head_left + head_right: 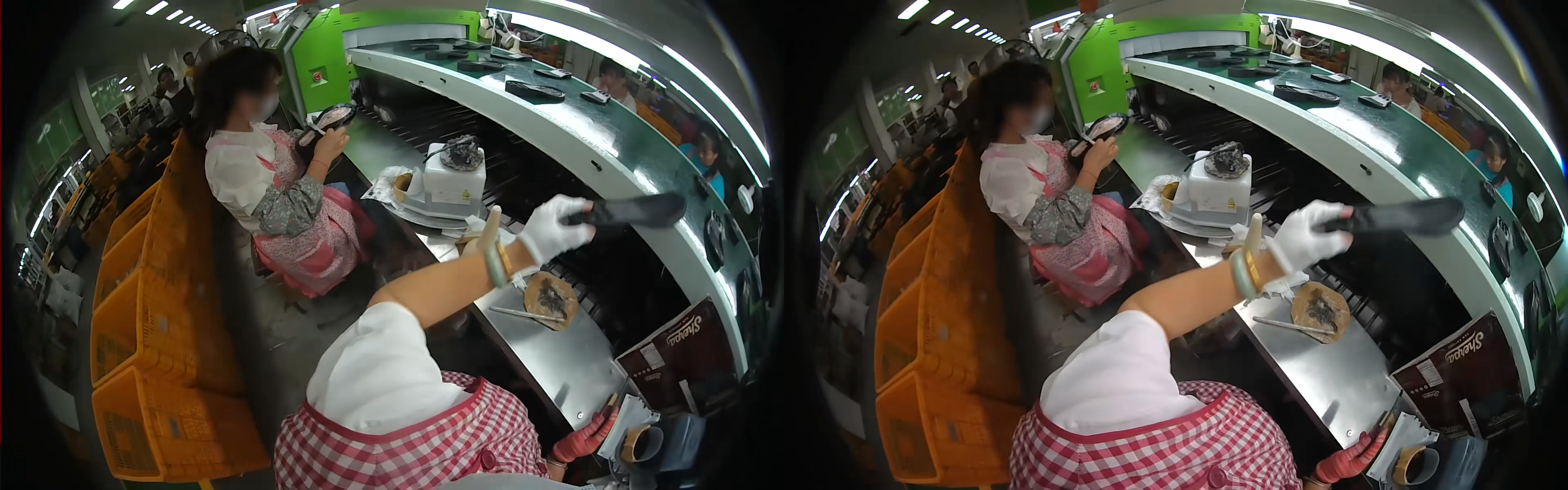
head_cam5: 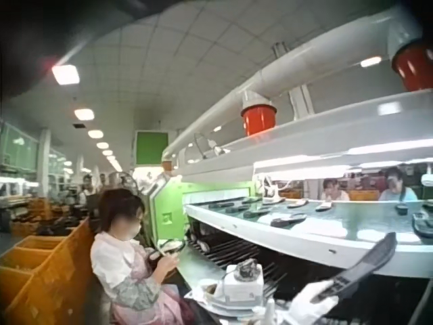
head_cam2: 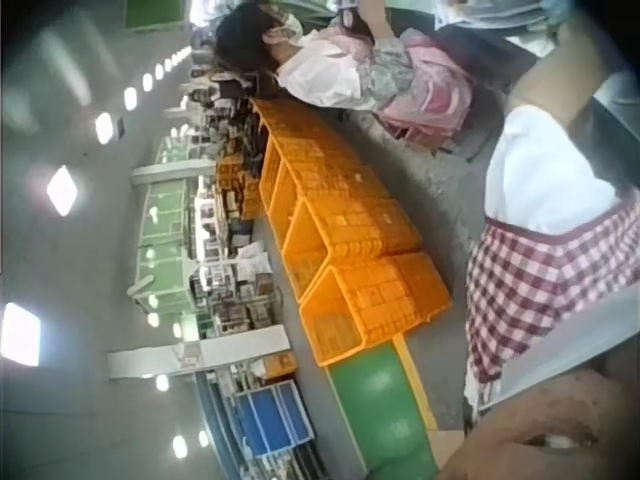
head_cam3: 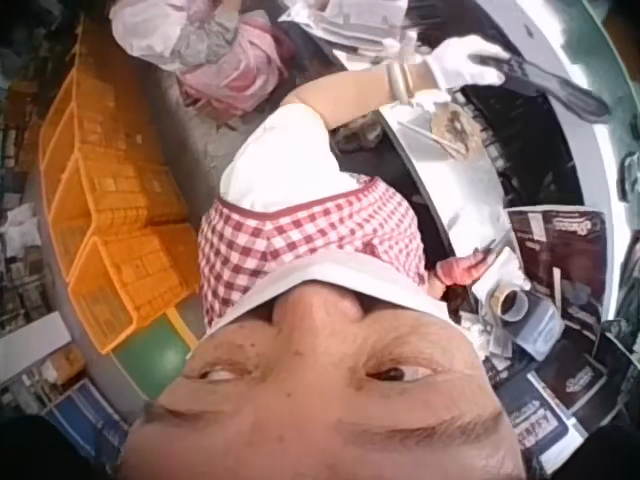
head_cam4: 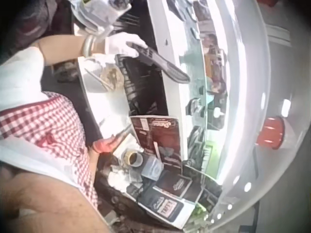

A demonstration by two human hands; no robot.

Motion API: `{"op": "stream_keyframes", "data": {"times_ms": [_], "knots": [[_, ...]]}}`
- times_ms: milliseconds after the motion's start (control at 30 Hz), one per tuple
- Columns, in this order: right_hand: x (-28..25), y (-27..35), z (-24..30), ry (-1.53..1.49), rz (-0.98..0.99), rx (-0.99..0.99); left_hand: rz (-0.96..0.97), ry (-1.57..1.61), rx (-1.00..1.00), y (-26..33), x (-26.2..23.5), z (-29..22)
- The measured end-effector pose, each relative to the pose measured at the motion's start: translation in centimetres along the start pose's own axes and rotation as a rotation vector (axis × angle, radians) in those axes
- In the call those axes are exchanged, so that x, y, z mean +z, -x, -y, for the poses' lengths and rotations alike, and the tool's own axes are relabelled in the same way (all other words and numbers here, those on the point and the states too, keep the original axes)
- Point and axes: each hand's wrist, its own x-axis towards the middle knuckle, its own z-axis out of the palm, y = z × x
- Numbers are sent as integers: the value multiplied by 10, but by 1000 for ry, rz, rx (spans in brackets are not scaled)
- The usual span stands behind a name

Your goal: The person scrubs the soles of black slipper-style shoes using a blue sponge. They repeatedly dip the sponge into a small container of dark liquid and wipe the textured bottom of each shoe. After cleaning, the person places the shoes on a green conveyor belt. The task is performed in a repetitive cycle throughout the video.

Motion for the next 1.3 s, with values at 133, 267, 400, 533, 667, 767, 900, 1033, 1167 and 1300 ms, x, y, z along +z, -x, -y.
{"op": "stream_keyframes", "data": {"times_ms": [133,267,400,533,667,767,900,1033,1167,1300], "knots": [[-14,2,0,-210,-52,53,192,-289,170,117,2,32],[-23,-2,11,-159,-131,-9,377,-559,-208,211,28,101],[-43,-6,15,-164,-204,133,392,-49,-832,226,37,97],[-54,-18,44,-256,-359,395,439,297,-1091,217,45,132],[-55,-30,63,-347,-470,518,878,-691,58,197,59,110],[-62,-35,54,-371,-438,487,868,-457,-107,196,87,117],[-74,-37,49,-455,-456,479,684,272,-873,207,111,150],[-94,-44,41,-437,-475,521,407,905,-1457,193,129,126],[-105,-49,42,-391,-461,510,638,886,-1367,174,130,146],[-126,-63,54,-320,-459,542,711,909,-1357,155,137,109]]}}
